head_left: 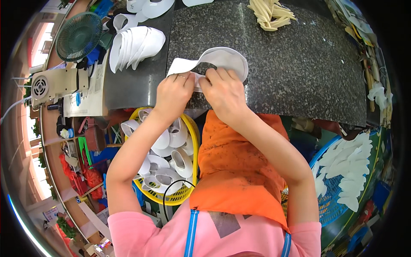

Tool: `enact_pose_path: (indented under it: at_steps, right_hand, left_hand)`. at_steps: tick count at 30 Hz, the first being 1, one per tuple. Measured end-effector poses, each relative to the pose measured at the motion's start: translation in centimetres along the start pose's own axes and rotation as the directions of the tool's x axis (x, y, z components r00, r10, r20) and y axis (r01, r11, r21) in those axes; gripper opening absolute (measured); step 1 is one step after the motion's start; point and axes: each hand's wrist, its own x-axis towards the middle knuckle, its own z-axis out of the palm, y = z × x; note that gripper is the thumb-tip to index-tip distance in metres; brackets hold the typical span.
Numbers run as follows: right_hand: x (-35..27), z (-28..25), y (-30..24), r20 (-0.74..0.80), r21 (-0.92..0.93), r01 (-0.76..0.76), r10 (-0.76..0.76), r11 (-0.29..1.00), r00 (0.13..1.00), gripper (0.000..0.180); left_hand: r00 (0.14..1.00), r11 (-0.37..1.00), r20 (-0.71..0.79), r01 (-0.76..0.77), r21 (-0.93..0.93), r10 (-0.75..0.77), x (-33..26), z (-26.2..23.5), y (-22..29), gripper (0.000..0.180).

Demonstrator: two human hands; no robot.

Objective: The person glues a foam strip inside the heel area of a white shoe upper, then uses a hammer to tap the edges down. They repeat this process for several shoe uppers, retrieving components from a basket and stacking the finished pieces on a workbench.

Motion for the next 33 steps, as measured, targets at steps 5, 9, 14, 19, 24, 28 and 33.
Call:
enact_pose_path:
  at_steps: [5,9,14,19,24,28,33]
  right_hand:
    - [-0.6,0.0,0.1,-0.059,-0.025,0.043,-0.044,0.999,0.997,0.012]
    - [-0.6,0.0,0.0,0.018,-0.073,0.081,-0.080,0.994,0.997,0.014]
    - [-0.3,0.1,0.0,0.100,-0.098,0.121,-0.111,0.988,0.989,0.015]
    - [0.2,-0.6,-0.1,0.152,-0.161,0.112,-0.087,0.981,0.984,0.017]
    - [0.4,-1.9,1.6,0.246,-0.009,0.114,-0.109,0.993,0.963,0.023]
    - [0.0,-3.9,1.9,0.332,0.059,0.150,-0.161,0.987,0.930,0.023]
    - [-0.9,-7.2,2.4,0.344,-0.084,0.298,-0.253,0.951,0.904,0.018]
  left_hand:
    - [0.998,0.996,-0.018,-0.069,-0.050,0.068,-1.0,-0.5,0.4,0.028]
    - [0.998,0.999,0.046,-0.038,-0.002,0.038,-1.2,-0.5,1.1,0.028]
    - [0.998,0.999,0.057,-0.010,0.039,0.007,-1.1,-0.5,1.4,0.027]
    - [0.993,0.999,0.114,-0.031,0.021,0.029,-0.4,-1.3,1.8,0.025]
    - [0.984,0.987,0.085,-0.155,-0.035,0.157,0.0,-1.2,0.8,0.014]
    - [0.962,0.983,0.202,-0.178,-0.044,0.183,-0.5,-1.4,0.4,0.025]
    - [0.949,0.984,0.264,-0.179,-0.003,0.174,-1.7,-1.4,0.9,0.027]
